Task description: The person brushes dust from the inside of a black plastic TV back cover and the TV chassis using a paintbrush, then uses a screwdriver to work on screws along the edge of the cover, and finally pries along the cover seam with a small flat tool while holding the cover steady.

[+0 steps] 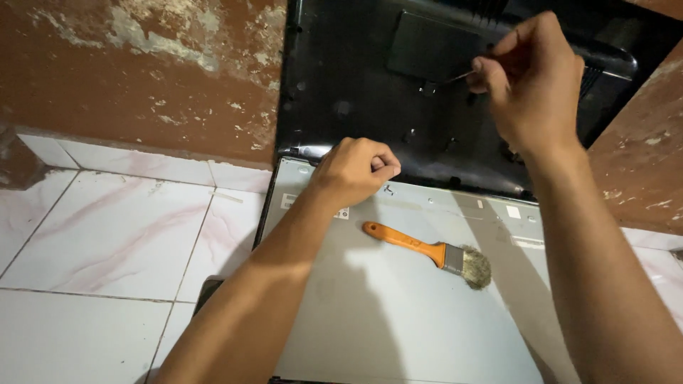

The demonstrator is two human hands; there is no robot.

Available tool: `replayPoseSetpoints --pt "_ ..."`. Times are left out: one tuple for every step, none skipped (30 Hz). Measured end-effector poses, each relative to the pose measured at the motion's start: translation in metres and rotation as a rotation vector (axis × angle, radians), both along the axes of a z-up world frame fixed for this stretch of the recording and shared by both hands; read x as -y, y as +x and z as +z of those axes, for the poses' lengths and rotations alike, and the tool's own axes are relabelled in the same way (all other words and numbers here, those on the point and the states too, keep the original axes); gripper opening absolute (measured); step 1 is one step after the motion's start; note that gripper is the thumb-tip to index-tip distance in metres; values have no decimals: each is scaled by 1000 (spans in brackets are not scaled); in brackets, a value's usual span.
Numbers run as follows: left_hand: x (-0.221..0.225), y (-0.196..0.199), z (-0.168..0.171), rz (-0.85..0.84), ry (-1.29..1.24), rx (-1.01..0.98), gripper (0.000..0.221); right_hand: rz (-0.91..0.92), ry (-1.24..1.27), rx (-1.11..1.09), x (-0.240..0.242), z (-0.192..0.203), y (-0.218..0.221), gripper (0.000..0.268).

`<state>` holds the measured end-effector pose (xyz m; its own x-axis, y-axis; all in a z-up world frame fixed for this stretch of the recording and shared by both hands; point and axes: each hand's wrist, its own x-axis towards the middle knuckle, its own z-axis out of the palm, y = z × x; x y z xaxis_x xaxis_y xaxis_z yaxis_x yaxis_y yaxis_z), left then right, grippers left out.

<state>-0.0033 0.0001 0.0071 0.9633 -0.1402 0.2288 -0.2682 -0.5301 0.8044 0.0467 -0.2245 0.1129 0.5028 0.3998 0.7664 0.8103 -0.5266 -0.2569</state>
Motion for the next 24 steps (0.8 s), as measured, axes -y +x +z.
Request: replayPoseSetpoints --pt "0 0 0 10 5 -10 15 -4 -55 5 0 3 2 28" --pt "0 0 0 9 5 -12 15 -4 -55 2 -1 8 4 28" --pt "1 -1 0 11 12 -19 15 14 -104 -6 -2 13 5 27" --pt "1 -1 1 12 18 -26 15 32 -153 -14 -3 17 6 27" --pt "1 1 -1 10 19 -29 15 30 -152 -17 -5 21 8 27" --pt "1 2 -2 7 24 -16 16 36 -171 -65 -7 24 10 27" --pt "1 4 -3 4 27 -2 16 41 -190 -113 -8 27 12 27" --pt "2 3 -2 1 28 -4 16 38 -190 -115 -10 29 13 27" --pt "2 3 0 8 43 -35 17 9 -195 -135 -12 31 14 25" --pt "2 3 2 15 59 -67 17 -21 -200 -154 -15 33 15 23" --pt "3 2 2 16 58 -67 17 -21 -200 -155 -14 32 16 23" --pt "3 1 2 20 62 -82 16 -23 -196 -156 -13 31 17 25" --pt "2 1 3 26 65 -93 15 -24 -191 -152 -13 32 19 27" --pt "2 2 3 28 65 -90 15 -23 -192 -149 -13 32 17 27" --pt "1 2 2 15 53 -66 16 -29 -185 -129 -13 31 15 26" --pt "1 2 0 2 41 -42 16 -35 -178 -109 -13 30 13 26" --pt "1 2 0 1 40 -46 16 -35 -179 -113 -10 30 16 26" --pt "1 2 0 4 39 -39 16 -14 -174 -140 -7 29 20 27" --pt "2 3 0 5 39 -28 17 6 -167 -162 -4 29 24 29" --pt "2 3 0 4 40 -27 17 5 -166 -162 -3 31 28 29" --pt "2 2 0 9 39 -29 17 -27 -161 -222 -2 32 32 28" --pt "2 1 0 15 39 -31 17 -59 -157 -283 -1 34 36 27" --pt "3 1 1 12 41 -31 17 -61 -154 -283 -3 34 38 27" --pt "4 1 2 14 48 -43 17 -107 -171 -334 -6 34 40 25"
